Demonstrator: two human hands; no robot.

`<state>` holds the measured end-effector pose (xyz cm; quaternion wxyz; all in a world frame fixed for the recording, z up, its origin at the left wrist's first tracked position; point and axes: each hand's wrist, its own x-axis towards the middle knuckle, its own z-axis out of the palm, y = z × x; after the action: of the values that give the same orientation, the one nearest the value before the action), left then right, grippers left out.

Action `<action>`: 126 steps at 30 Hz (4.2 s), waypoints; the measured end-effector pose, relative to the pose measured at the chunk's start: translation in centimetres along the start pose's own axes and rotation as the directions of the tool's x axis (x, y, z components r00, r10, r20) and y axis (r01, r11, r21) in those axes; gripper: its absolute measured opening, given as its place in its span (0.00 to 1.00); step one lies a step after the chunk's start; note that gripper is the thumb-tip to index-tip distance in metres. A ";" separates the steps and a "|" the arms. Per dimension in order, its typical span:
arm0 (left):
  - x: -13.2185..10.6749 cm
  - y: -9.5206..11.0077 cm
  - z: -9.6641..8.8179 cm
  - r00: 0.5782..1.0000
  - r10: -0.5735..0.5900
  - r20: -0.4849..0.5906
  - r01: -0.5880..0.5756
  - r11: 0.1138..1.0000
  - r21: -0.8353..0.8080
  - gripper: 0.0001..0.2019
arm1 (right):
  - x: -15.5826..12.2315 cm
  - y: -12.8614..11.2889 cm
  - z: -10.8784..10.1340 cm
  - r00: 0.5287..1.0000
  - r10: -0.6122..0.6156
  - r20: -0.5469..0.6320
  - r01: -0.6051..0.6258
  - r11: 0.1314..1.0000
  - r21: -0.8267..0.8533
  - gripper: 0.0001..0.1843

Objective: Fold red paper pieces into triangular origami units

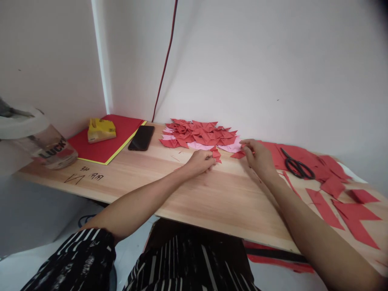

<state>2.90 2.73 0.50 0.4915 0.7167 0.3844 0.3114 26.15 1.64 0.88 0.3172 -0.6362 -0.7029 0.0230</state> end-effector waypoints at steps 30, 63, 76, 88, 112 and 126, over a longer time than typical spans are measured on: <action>0.0 -1.2 0.5 0.998 0.030 -0.054 -0.023 0.991 0.129 0.09 | 4.7 -2.9 -1.5 0.993 0.113 0.039 -0.087 0.908 -0.410 0.11; 0.0 -0.5 -1.0 0.984 -0.049 -0.170 0.024 0.989 -0.145 0.14 | 2.8 -5.3 0.7 0.782 -0.306 0.544 0.053 0.901 0.430 0.18; 0.1 0.0 -0.9 0.997 -0.080 -0.013 0.080 0.997 -0.009 0.12 | 1.2 -4.6 2.4 0.747 -0.366 0.555 -0.105 0.760 0.641 0.12; 0.9 -1.5 -0.5 0.996 -0.066 -0.062 0.059 0.992 -0.108 0.10 | 1.1 -5.8 2.7 0.830 -0.265 0.491 -0.094 0.801 0.592 0.12; 1.4 -2.3 -2.7 0.983 -0.065 0.171 0.119 0.937 -0.330 0.13 | -1.6 -7.3 4.6 0.959 -0.076 0.272 -0.104 0.799 0.592 0.17; 1.6 -2.2 -2.6 0.991 -0.017 0.132 0.054 0.959 -0.278 0.10 | -1.4 -7.1 5.4 0.969 -0.132 0.211 -0.028 0.785 0.618 0.11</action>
<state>1.08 5.79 -0.64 0.6174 0.6511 0.3169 0.3073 17.32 1.06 -0.87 0.4197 -0.4702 -0.7074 0.3198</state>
